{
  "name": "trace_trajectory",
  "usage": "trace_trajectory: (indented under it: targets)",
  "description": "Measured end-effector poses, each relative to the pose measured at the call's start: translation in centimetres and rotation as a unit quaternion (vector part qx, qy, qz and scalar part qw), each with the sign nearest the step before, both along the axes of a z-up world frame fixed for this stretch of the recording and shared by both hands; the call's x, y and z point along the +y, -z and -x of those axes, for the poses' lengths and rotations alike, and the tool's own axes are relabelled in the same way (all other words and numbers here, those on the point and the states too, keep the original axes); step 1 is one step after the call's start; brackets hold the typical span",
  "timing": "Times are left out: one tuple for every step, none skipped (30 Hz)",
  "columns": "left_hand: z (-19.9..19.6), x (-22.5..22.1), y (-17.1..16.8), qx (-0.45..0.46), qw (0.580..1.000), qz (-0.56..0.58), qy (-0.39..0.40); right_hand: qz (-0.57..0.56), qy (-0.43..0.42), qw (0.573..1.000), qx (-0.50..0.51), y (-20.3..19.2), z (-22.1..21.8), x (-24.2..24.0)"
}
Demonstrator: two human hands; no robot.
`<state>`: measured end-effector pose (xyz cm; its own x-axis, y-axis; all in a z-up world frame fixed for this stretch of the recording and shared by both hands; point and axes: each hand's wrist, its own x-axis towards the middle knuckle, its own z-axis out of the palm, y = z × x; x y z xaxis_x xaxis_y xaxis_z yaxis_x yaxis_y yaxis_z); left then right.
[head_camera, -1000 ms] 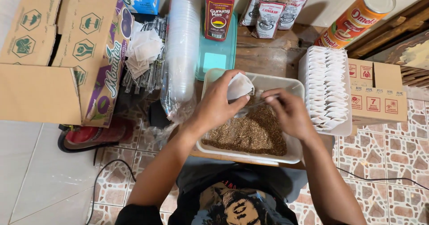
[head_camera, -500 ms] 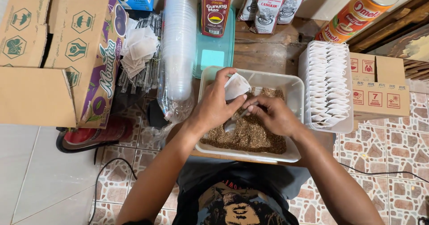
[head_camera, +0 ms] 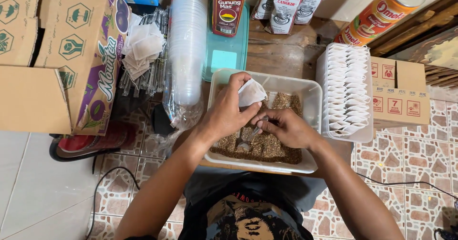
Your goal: Filling individual tea filter bags with loose tea leaves using a small spoon from a large container.
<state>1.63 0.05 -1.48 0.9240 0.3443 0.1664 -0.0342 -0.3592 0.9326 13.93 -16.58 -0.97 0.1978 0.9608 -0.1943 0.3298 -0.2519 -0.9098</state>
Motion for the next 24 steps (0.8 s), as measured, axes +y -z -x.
trace_trajectory:
  targets:
    - [0.0,0.0,-0.2,0.0,1.0,0.0,0.001,0.0,0.001,1.0,0.0,0.3,-0.2,-0.2]
    - [-0.1,-0.1,-0.3,-0.007,1.0,0.005,0.001,-0.005,0.008,1.0,0.007,0.7,-0.4,-0.3]
    - [-0.1,-0.1,-0.5,-0.015,1.0,0.01,0.002,-0.01,0.014,1.0,0.013,1.0,-0.6,-0.5]
    - [0.1,-0.1,-0.6,-0.015,1.0,0.009,0.002,-0.011,0.015,1.0,0.013,1.2,-0.8,-0.6]
    - [0.1,-0.2,-0.8,-0.024,1.0,0.016,-0.005,-0.015,0.03,0.999,0.025,1.3,-1.0,-0.7]
    - [0.1,-0.2,-1.0,-0.032,0.999,0.024,-0.012,-0.019,0.046,0.998,0.037,1.5,-1.3,-0.7]
    - [0.2,-0.1,-0.9,-0.034,0.999,0.023,-0.011,-0.02,0.047,0.998,0.036,1.8,-1.6,-1.0]
    - [0.2,-0.1,-0.9,-0.03,0.999,0.023,-0.014,-0.04,0.061,0.996,0.051,2.1,-2.0,-1.3]
    - [0.2,0.0,-0.8,-0.027,0.999,0.024,-0.017,-0.059,0.076,0.993,0.067,2.4,-2.3,-1.5]
    - [0.2,0.0,-0.9,-0.028,0.999,0.022,-0.016,-0.061,0.077,0.993,0.065,2.6,-2.3,-1.6]
    - [0.2,-0.1,-1.0,-0.03,0.999,0.027,-0.015,-0.077,0.093,0.99,0.075,2.7,-2.3,-1.8]
    - [0.1,-0.1,-1.0,-0.032,0.999,0.033,-0.014,-0.093,0.109,0.986,0.084,2.9,-2.3,-1.9]
    - [0.2,-0.2,-1.2,-0.033,0.999,0.031,-0.013,-0.094,0.11,0.986,0.083,3.1,-2.6,-2.2]
    - [0.3,-0.2,-1.4,-0.026,0.999,0.036,-0.014,-0.108,0.125,0.983,0.082,3.3,-2.8,-2.5]
    - [0.3,-0.2,-1.7,-0.02,0.999,0.04,-0.015,-0.123,0.14,0.979,0.079,3.5,-3.2,-2.8]
    - [0.2,-0.1,-1.4,-0.022,0.999,0.039,-0.015,-0.124,0.14,0.979,0.078,3.2,-3.1,-2.9]
    - [0.2,0.0,-1.2,-0.023,0.999,0.035,-0.015,-0.134,0.154,0.975,0.085,2.8,-3.1,-3.0]
    - [0.2,0.1,-1.0,-0.025,0.999,0.032,-0.016,-0.145,0.167,0.971,0.092,2.4,-3.1,-3.1]
    - [0.2,0.1,-0.9,-0.028,0.999,0.03,-0.017,-0.147,0.165,0.971,0.09,2.4,-3.1,-3.4]
    - [0.2,0.0,-0.9,-0.02,0.999,0.037,-0.012,-0.149,0.205,0.963,0.093,2.3,-3.1,-3.7]
    - [0.3,-0.1,-0.8,-0.011,0.999,0.046,-0.006,-0.15,0.246,0.953,0.096,2.3,-3.0,-4.2]
    - [0.5,-0.3,-0.9,-0.012,0.999,0.046,-0.007,-0.15,0.245,0.953,0.096,2.2,-3.1,-4.5]
    - [0.5,-0.3,-1.1,0.005,0.999,0.048,-0.002,-0.169,0.279,0.941,0.095,2.1,-3.3,-4.7]
    - [0.5,-0.4,-1.4,0.023,0.998,0.051,0.003,-0.187,0.311,0.927,0.096,2.0,-3.6,-4.9]
